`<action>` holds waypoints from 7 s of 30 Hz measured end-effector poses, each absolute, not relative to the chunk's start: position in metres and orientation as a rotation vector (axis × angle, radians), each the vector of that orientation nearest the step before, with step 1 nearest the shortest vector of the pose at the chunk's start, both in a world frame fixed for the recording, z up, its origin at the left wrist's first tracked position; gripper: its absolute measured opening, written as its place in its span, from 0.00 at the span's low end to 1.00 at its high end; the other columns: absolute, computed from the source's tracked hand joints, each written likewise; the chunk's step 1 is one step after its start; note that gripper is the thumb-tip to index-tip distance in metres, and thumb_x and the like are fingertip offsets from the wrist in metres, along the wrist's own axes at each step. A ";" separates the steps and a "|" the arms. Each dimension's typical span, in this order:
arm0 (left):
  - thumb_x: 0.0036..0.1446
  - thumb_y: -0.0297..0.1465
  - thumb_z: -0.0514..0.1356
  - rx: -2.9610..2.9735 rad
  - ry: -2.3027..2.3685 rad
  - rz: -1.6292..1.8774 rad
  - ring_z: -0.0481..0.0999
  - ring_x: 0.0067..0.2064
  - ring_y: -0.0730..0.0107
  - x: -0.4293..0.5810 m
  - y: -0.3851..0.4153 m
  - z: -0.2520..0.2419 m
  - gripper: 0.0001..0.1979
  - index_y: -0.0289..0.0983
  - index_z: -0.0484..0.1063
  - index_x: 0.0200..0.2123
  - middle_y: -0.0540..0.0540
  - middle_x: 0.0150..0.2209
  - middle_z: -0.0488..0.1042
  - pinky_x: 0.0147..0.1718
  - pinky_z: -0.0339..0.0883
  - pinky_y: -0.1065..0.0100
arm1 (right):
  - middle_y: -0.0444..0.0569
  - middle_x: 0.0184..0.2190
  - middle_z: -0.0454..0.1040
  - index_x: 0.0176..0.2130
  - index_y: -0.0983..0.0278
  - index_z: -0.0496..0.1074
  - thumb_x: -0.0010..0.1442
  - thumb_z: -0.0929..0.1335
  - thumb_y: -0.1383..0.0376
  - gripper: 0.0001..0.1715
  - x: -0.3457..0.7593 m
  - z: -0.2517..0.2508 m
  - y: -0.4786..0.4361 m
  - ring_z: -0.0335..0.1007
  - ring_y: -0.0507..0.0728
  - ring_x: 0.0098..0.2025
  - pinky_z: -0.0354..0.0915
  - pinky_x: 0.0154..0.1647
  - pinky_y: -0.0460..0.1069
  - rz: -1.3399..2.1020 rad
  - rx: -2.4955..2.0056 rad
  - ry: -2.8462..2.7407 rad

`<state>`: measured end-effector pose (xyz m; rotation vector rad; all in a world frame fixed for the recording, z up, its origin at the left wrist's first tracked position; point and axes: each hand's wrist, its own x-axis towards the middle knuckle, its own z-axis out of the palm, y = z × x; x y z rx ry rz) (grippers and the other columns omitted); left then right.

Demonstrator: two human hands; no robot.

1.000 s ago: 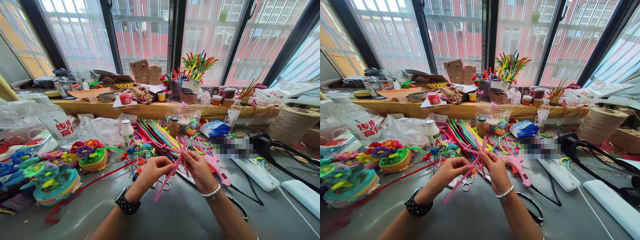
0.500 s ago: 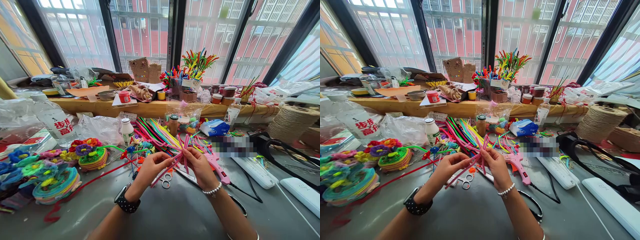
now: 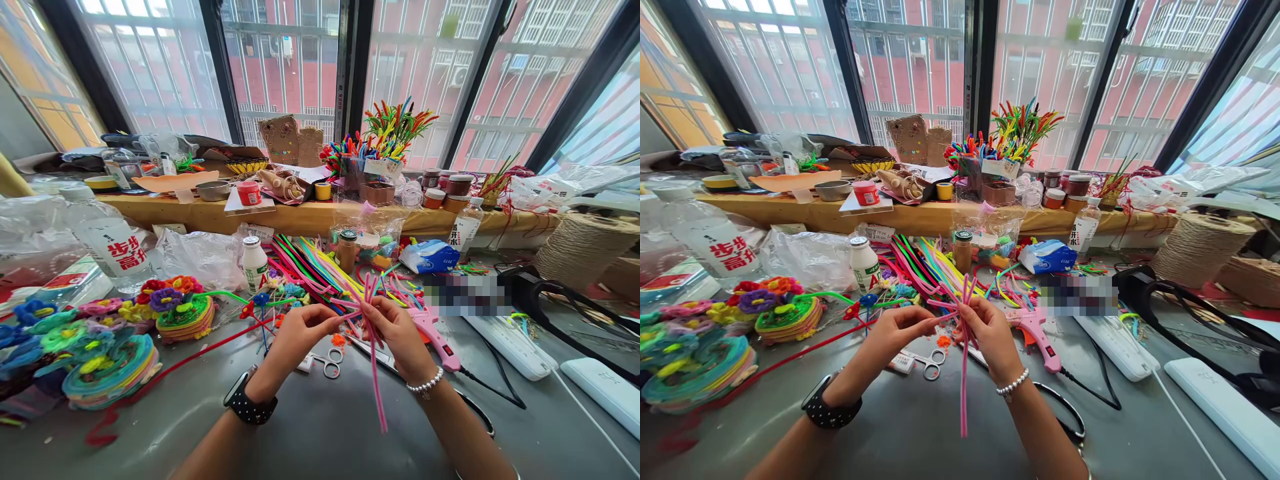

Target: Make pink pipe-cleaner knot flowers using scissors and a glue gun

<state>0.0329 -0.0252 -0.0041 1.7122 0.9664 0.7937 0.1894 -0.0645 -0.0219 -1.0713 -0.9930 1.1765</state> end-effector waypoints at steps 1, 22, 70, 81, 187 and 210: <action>0.42 0.38 0.58 1.708 0.978 0.791 0.69 0.27 0.69 0.033 -0.026 -0.003 0.12 0.34 0.72 0.22 0.47 0.22 0.72 0.27 0.62 0.72 | 0.39 0.18 0.64 0.27 0.65 0.64 0.47 0.66 0.56 0.15 0.189 -0.021 -0.065 0.60 0.45 0.16 0.59 0.17 0.42 1.171 -1.077 -1.006; 0.41 0.36 0.61 1.510 0.976 0.948 0.70 0.30 0.69 0.027 -0.023 0.003 0.10 0.35 0.71 0.25 0.49 0.25 0.72 0.31 0.64 0.71 | 0.40 0.18 0.66 0.26 0.66 0.63 0.51 0.62 0.55 0.16 0.180 -0.023 -0.068 0.59 0.45 0.12 0.55 0.12 0.41 1.148 -1.152 -1.364; 0.44 0.37 0.58 1.548 0.847 0.742 0.63 0.23 0.78 0.030 -0.028 0.011 0.11 0.34 0.65 0.22 0.54 0.20 0.63 0.24 0.57 0.75 | 0.39 0.16 0.67 0.25 0.66 0.63 0.50 0.65 0.59 0.12 0.164 -0.022 -0.074 0.60 0.45 0.12 0.57 0.12 0.41 1.242 -0.968 -1.169; 0.45 0.36 0.58 1.501 0.839 0.734 0.62 0.23 0.78 0.029 -0.028 0.008 0.12 0.33 0.64 0.20 0.53 0.19 0.63 0.24 0.57 0.75 | 0.41 0.20 0.66 0.26 0.67 0.66 0.50 0.65 0.60 0.11 0.179 -0.014 -0.071 0.62 0.47 0.23 0.58 0.23 0.42 1.272 -1.014 -1.268; 0.38 0.36 0.63 1.212 0.873 0.704 0.67 0.22 0.76 0.042 -0.039 0.004 0.12 0.31 0.70 0.22 0.50 0.20 0.70 0.24 0.61 0.73 | 0.41 0.19 0.68 0.27 0.67 0.68 0.47 0.68 0.63 0.08 0.189 -0.012 -0.068 0.63 0.47 0.21 0.60 0.23 0.42 1.194 -0.963 -1.106; 0.42 0.35 0.61 1.158 0.754 0.577 0.70 0.28 0.74 0.033 -0.031 0.000 0.13 0.32 0.73 0.30 0.47 0.27 0.73 0.32 0.64 0.71 | 0.40 0.16 0.61 0.23 0.65 0.66 0.49 0.65 0.59 0.12 0.184 -0.017 -0.071 0.53 0.46 0.17 0.51 0.16 0.42 0.935 -1.149 -1.282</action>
